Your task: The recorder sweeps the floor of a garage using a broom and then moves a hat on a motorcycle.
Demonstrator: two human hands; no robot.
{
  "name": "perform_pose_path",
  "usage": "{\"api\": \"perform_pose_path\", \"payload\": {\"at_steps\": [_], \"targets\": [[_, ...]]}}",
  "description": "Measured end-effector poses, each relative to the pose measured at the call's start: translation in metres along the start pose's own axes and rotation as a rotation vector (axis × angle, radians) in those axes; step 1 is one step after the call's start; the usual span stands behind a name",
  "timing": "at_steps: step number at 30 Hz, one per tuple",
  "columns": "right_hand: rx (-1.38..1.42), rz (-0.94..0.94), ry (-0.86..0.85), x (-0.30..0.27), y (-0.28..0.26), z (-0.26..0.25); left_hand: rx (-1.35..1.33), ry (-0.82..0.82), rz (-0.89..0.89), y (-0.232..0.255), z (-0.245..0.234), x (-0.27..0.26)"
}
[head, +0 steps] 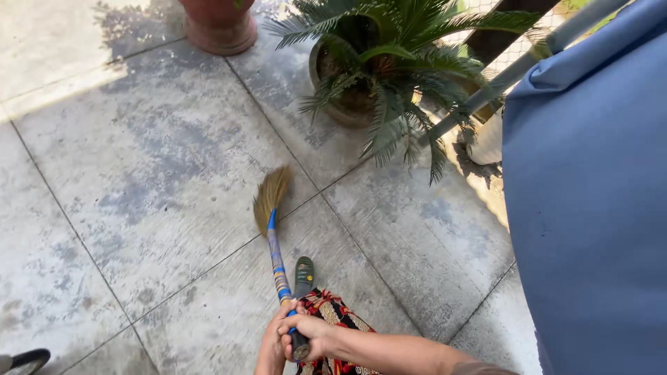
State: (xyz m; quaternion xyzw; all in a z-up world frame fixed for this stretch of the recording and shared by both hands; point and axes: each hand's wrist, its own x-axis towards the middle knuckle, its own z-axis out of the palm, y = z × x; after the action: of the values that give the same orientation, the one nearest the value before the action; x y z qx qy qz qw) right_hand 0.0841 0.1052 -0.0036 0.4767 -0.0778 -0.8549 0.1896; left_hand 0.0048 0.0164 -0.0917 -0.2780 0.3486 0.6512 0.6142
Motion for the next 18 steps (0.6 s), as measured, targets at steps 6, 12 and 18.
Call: {"api": "perform_pose_path", "payload": {"at_steps": [6, 12, 18], "targets": [[-0.124, 0.090, -0.049, 0.027, -0.032, 0.041, 0.102, -0.045, 0.038, 0.051, -0.034, 0.043], [-0.148, -0.135, -0.091, -0.035, -0.083, 0.062, 0.051, 0.014, 0.017, 0.057, 0.023, 0.079], [-0.402, -0.201, -0.040, -0.075, -0.150, 0.045, 0.172, 0.063, 0.026, 0.060, 0.126, 0.097]]}}
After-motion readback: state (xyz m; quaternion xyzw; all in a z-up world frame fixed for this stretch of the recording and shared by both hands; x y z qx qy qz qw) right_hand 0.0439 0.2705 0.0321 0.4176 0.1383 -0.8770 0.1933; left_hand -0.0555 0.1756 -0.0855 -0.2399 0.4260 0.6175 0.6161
